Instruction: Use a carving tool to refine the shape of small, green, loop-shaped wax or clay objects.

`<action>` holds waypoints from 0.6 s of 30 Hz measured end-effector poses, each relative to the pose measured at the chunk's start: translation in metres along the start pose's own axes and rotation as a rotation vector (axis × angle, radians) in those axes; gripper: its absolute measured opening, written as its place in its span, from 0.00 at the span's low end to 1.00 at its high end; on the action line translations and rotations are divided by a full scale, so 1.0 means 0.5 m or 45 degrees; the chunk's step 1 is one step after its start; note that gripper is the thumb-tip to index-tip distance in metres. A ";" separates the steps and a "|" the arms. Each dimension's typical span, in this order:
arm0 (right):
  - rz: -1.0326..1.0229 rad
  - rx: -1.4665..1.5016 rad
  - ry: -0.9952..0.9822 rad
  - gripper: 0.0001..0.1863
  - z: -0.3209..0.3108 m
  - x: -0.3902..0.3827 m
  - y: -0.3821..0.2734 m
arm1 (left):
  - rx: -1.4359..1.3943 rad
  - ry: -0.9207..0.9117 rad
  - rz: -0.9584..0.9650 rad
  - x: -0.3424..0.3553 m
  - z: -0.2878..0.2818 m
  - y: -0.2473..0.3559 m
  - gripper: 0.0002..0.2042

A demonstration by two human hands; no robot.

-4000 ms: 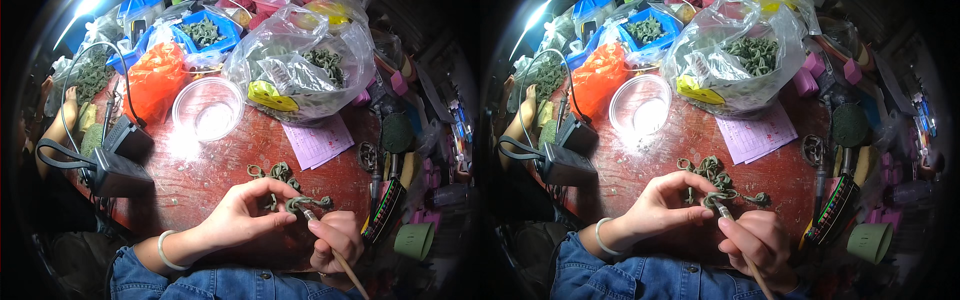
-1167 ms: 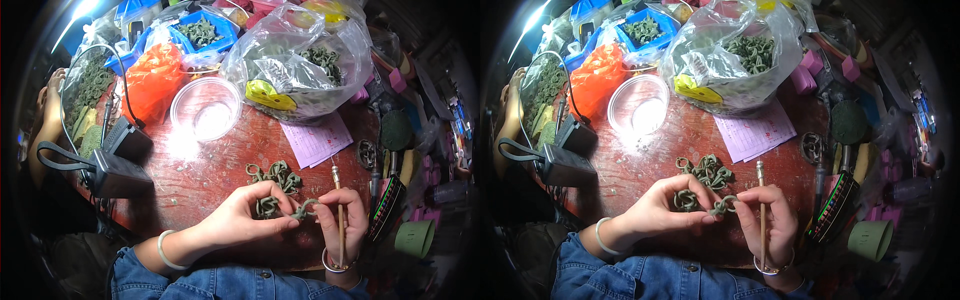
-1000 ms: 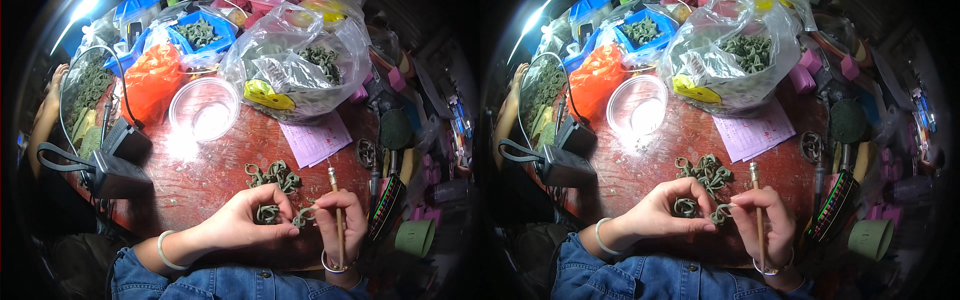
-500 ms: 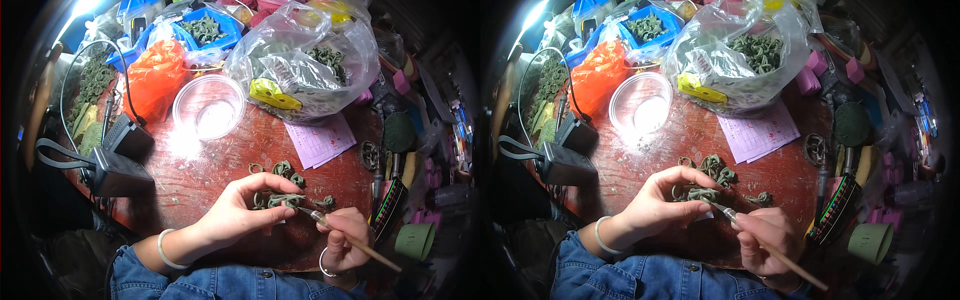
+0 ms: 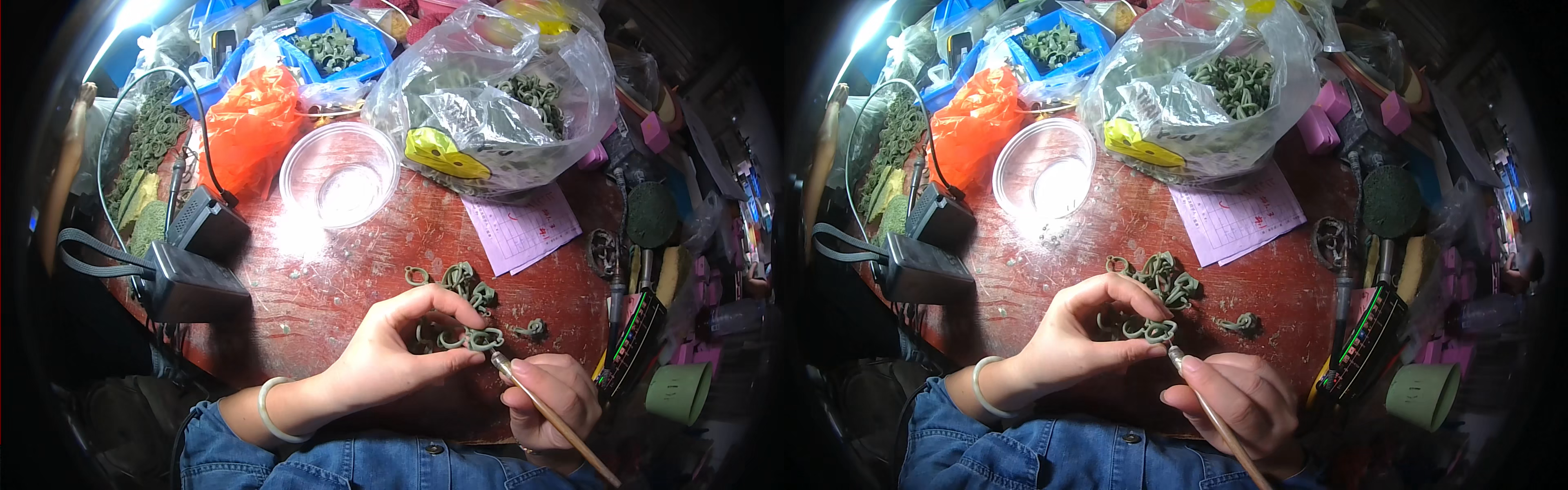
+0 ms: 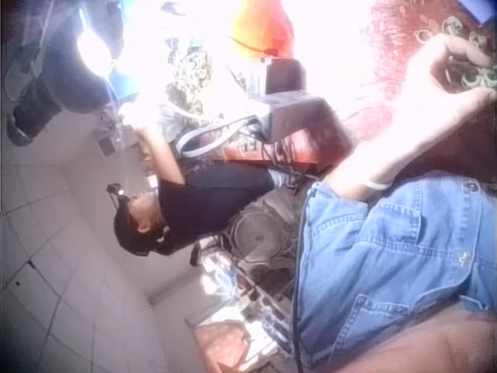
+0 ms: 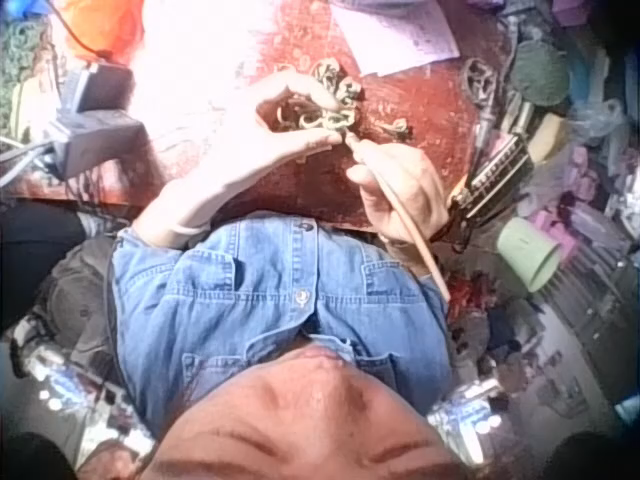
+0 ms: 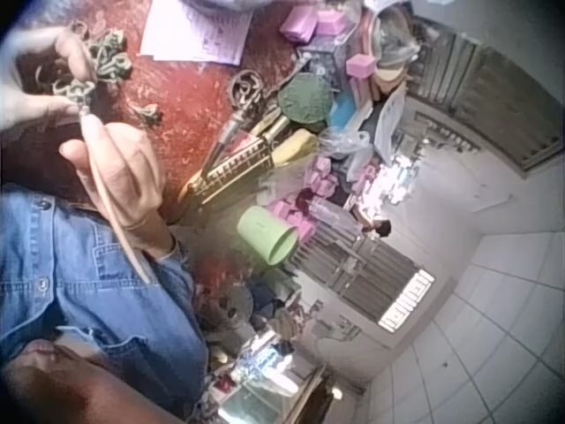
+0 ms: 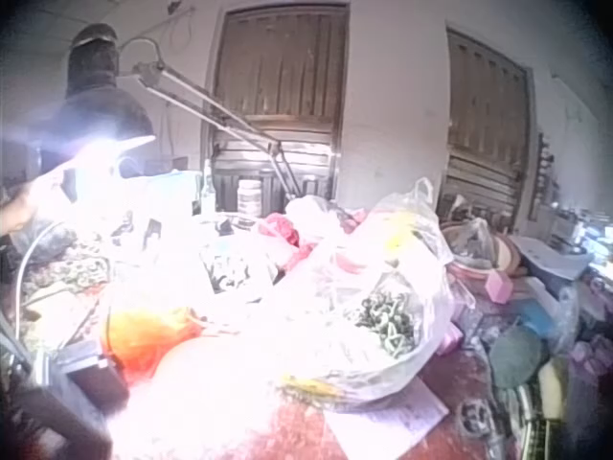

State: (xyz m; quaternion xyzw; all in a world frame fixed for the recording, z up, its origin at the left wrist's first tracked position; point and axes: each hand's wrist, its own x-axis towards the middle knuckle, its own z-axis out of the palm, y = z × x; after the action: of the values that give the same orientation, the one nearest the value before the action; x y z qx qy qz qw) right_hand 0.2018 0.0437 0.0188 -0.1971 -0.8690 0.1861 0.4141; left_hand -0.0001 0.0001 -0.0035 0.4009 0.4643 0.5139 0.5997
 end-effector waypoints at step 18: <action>0.112 0.246 0.073 0.11 0.011 -0.006 0.013 | -0.045 -0.034 0.057 -0.001 0.000 -0.005 0.14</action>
State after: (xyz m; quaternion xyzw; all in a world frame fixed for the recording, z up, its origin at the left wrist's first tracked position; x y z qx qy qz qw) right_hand 0.2004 0.0469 0.0107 -0.1994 -0.8254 0.2810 0.4473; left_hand 0.0003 -0.0005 -0.0058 0.4073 0.4380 0.5298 0.6013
